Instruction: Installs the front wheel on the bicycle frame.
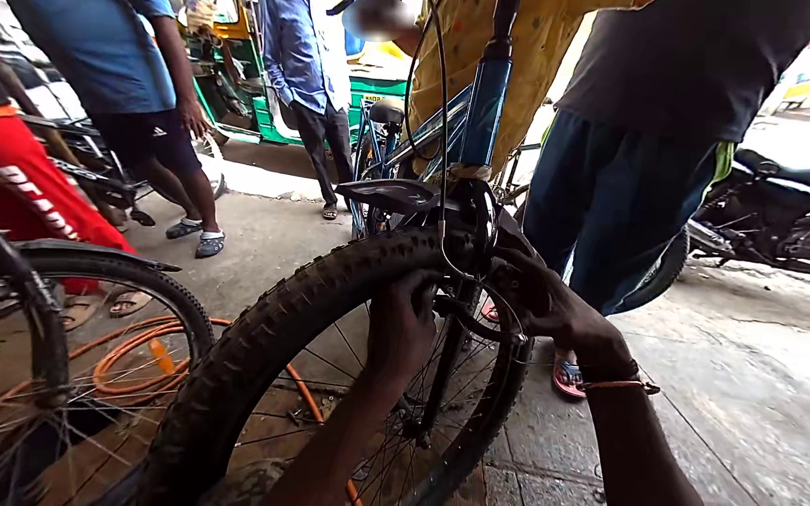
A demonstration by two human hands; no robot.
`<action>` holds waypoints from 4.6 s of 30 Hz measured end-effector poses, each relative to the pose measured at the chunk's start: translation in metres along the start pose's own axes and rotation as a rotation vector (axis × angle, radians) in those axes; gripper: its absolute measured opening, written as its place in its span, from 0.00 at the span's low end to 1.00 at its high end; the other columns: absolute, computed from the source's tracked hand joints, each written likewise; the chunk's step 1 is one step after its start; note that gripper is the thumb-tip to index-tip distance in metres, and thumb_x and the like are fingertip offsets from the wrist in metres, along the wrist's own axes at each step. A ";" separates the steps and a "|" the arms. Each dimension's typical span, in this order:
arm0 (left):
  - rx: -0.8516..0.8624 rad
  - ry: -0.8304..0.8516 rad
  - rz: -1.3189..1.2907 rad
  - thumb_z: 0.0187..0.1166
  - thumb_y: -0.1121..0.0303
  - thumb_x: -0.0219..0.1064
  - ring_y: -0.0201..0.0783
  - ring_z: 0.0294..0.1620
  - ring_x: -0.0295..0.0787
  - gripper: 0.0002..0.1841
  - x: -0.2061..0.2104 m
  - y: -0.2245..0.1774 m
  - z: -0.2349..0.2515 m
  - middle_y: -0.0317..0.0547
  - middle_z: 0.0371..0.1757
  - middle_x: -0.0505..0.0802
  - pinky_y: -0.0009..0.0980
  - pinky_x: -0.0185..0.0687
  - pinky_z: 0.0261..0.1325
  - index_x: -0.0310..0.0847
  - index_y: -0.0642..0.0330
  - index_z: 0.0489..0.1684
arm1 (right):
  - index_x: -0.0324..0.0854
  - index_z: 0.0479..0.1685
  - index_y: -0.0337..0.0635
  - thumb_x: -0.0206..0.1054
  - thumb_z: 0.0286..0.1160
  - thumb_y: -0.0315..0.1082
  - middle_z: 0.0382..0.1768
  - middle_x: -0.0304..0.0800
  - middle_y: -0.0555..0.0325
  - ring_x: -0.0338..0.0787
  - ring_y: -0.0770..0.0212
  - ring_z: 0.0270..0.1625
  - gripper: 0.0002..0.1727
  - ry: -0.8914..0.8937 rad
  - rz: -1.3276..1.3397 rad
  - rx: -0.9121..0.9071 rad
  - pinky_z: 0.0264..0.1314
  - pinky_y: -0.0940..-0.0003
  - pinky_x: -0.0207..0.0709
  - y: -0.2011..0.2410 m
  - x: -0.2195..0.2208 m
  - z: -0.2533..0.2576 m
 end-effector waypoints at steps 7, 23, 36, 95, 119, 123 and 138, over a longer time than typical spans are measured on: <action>0.016 -0.010 -0.020 0.86 0.69 0.66 0.33 0.36 0.93 0.09 0.003 0.000 0.000 0.38 0.46 0.96 0.37 0.92 0.40 0.90 0.51 0.56 | 0.60 0.91 0.48 0.85 0.26 0.78 0.55 0.86 0.67 0.84 0.75 0.47 0.77 -0.078 -0.170 -0.100 0.47 0.80 0.83 0.004 0.016 -0.011; -0.037 -0.112 -0.056 0.85 0.69 0.67 0.35 0.31 0.91 0.09 0.010 0.000 -0.006 0.42 0.39 0.95 0.39 0.90 0.37 0.89 0.53 0.57 | 0.87 0.38 0.52 0.66 0.75 0.67 0.25 0.83 0.61 0.80 0.63 0.22 0.27 -0.490 -0.228 0.072 0.23 0.63 0.74 0.022 0.043 0.028; -0.643 -0.268 -1.060 0.90 0.60 0.60 0.41 0.49 0.92 0.15 0.032 -0.003 -0.021 0.50 0.50 0.93 0.39 0.89 0.59 0.82 0.64 0.57 | 0.90 0.36 0.45 0.74 0.71 0.62 0.27 0.88 0.58 0.87 0.62 0.29 0.26 -0.542 -0.024 0.067 0.35 0.58 0.83 0.003 0.042 0.053; -0.652 0.033 -1.446 0.93 0.46 0.45 0.38 0.71 0.83 0.26 0.057 0.017 -0.009 0.43 0.67 0.88 0.41 0.78 0.75 0.76 0.52 0.75 | 0.91 0.39 0.54 0.75 0.69 0.59 0.27 0.89 0.65 0.83 0.71 0.23 0.19 -0.573 0.177 0.205 0.24 0.75 0.77 0.031 0.052 0.042; 0.458 -0.252 0.661 0.74 0.50 0.73 0.49 0.53 0.92 0.19 -0.014 -0.025 0.009 0.46 0.51 0.95 0.51 0.85 0.54 0.92 0.53 0.54 | 0.93 0.36 0.47 0.84 0.50 0.66 0.33 0.93 0.54 0.92 0.56 0.39 0.30 -0.554 0.211 0.328 0.48 0.46 0.86 0.010 0.037 0.065; 0.430 -0.217 0.768 0.75 0.46 0.72 0.51 0.58 0.90 0.23 -0.014 -0.040 0.027 0.47 0.57 0.95 0.55 0.76 0.71 0.91 0.53 0.58 | 0.93 0.37 0.44 0.85 0.51 0.63 0.33 0.93 0.53 0.91 0.56 0.37 0.30 -0.544 0.225 0.361 0.45 0.49 0.85 0.010 0.036 0.067; 0.154 -0.055 0.824 0.73 0.34 0.68 0.59 0.66 0.85 0.31 -0.015 -0.058 0.048 0.45 0.63 0.94 0.72 0.62 0.70 0.90 0.46 0.63 | 0.91 0.35 0.40 0.79 0.63 0.61 0.31 0.92 0.52 0.90 0.58 0.35 0.28 -0.418 0.184 0.432 0.43 0.54 0.85 0.024 0.024 0.063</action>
Point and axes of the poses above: each hand's wrist, its own z-axis towards the middle knuckle, its own x-axis out of the palm, y = z × x, the point moved 1 cm from there along z, towards the middle knuckle
